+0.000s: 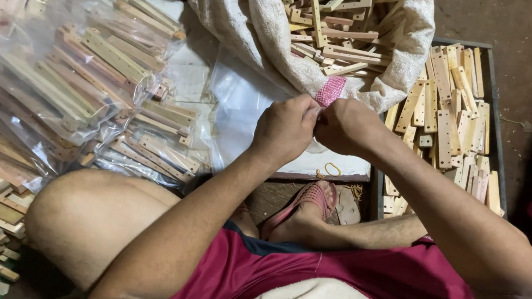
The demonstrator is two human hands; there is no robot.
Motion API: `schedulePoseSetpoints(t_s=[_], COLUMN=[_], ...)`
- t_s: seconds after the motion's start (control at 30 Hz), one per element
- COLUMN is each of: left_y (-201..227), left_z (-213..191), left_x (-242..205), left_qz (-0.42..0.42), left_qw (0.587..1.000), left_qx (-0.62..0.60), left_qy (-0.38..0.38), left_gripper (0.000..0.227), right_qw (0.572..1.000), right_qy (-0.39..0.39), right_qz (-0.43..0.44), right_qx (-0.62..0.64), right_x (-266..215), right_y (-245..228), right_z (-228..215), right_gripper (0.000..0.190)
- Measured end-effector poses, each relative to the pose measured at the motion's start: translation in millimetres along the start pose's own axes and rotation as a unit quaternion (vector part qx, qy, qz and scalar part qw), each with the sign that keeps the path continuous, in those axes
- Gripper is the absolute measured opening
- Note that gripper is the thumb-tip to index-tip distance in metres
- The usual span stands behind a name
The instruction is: The person takes small wooden slats from a white sack and places them into plastic bags by hand, then places the filled bags into a black crate.
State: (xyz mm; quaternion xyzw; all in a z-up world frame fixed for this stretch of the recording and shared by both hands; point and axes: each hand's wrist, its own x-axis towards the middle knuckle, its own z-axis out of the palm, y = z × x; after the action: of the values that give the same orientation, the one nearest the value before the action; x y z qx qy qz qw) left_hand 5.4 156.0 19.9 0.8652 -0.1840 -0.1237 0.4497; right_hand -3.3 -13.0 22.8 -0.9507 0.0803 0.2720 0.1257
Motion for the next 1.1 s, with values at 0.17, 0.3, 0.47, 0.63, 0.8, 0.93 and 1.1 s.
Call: schedulePoseSetpoints(t_s=[0.17, 0.3, 0.47, 0.63, 0.8, 0.93, 1.1], left_y=[3.8, 9.5, 9.6, 15.2, 19.8, 24.6, 36.7], left_z=[1.1, -0.3, -5.8, -12.3, -30.7, -37.9, -47.9], left_x=[-5.1, -9.1, -11.7, -10.5, -4.6, -1.7, 4.0], left_qz=[-0.004, 0.000, -0.009, -0.024, -0.047, -0.066, -0.076], left_qw=[1.000, 0.999, 0.999, 0.999, 0.998, 0.997, 0.996], left_qx=[-0.026, -0.031, -0.012, 0.009, 0.036, 0.039, 0.044], left_qy=[-0.009, -0.019, -0.031, -0.024, 0.016, 0.002, -0.019], left_gripper=[0.020, 0.020, 0.020, 0.021, 0.022, 0.024, 0.025], right_qw=[0.999, 1.000, 0.992, 0.994, 0.986, 0.942, 0.970], right_qy=[-0.002, 0.028, 0.086, 0.096, -0.018, 0.156, 0.193], right_qz=[0.003, 0.001, -0.013, -0.031, -0.050, -0.088, -0.039], right_qx=[-0.050, -0.009, -0.091, -0.038, 0.157, 0.283, 0.143], right_x=[-15.3, -21.3, 1.1, -28.6, -72.1, 14.4, 173.6], right_y=[-9.9, -13.7, 3.8, -8.4, -13.3, 67.3, 133.6], right_z=[22.1, 24.1, 41.9, 7.5, -59.6, -46.2, 34.3], right_gripper=[0.039, 0.042, 0.034, 0.037, 0.045, 0.037, 0.038])
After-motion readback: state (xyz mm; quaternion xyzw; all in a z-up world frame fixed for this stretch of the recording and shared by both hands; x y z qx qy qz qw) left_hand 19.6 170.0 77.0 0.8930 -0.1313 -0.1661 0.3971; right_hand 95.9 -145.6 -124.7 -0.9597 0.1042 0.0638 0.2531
